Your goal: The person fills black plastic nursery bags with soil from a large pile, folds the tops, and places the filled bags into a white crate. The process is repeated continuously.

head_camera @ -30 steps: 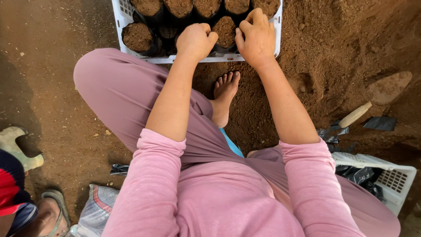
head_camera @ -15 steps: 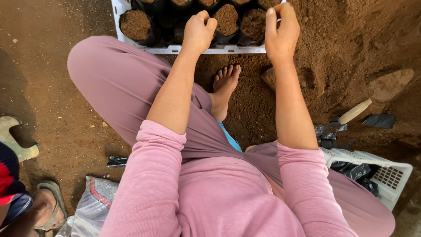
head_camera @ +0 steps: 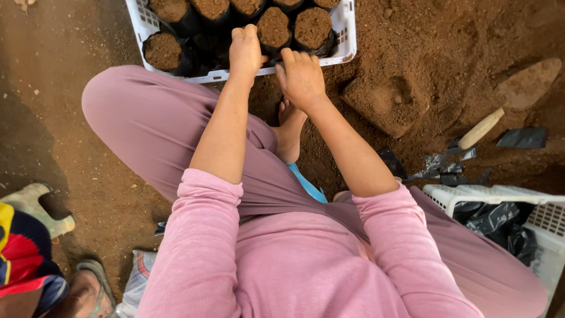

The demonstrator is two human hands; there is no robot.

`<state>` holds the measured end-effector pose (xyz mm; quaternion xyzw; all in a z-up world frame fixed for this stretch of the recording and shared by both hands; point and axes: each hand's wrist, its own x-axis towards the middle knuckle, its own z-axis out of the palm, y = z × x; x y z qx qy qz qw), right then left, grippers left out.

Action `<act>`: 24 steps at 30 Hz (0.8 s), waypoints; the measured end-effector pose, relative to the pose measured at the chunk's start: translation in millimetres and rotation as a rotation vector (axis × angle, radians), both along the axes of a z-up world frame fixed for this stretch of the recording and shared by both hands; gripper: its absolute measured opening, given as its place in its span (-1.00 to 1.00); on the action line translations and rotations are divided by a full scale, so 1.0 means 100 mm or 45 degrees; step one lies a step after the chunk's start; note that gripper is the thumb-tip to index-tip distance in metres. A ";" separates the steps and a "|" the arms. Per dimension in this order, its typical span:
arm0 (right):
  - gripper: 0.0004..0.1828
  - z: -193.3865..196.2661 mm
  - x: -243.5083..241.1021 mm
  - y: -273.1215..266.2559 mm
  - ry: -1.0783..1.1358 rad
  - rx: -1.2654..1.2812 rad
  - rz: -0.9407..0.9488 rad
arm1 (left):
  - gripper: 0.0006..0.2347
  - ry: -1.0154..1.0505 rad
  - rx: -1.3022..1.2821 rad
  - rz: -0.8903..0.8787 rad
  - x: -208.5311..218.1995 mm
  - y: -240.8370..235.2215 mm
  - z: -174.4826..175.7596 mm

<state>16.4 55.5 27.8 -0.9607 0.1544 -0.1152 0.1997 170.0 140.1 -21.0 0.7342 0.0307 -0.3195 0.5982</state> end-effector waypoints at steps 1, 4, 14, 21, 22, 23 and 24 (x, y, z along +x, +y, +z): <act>-0.73 -0.05 0.01 0.00 0.029 0.044 -0.027 | -0.63 0.030 -0.043 0.002 -0.01 0.01 0.00; -0.72 -0.17 0.10 -0.05 0.190 0.029 -0.037 | -0.61 0.112 -0.057 -0.003 0.03 0.01 0.01; -0.74 0.26 -0.14 -0.12 -0.248 0.235 -0.011 | -0.61 -0.425 0.086 -0.081 0.01 0.04 0.29; -0.69 0.03 -2.00 -0.92 -0.262 0.226 -0.918 | -0.71 -0.766 -0.435 -0.403 -0.67 -0.41 0.98; -0.74 -0.13 -2.42 -1.09 -0.529 0.099 -1.016 | -0.73 -0.541 -0.441 -0.496 -0.85 -0.52 1.02; -0.80 -0.30 -2.79 -1.27 -0.429 -0.039 -1.299 | -0.74 -0.325 -0.449 -0.587 -0.99 -0.64 1.06; -0.86 -0.46 -3.20 -1.42 -0.260 -0.077 -1.455 | -0.85 -0.710 -0.429 -0.764 -1.18 -0.72 1.07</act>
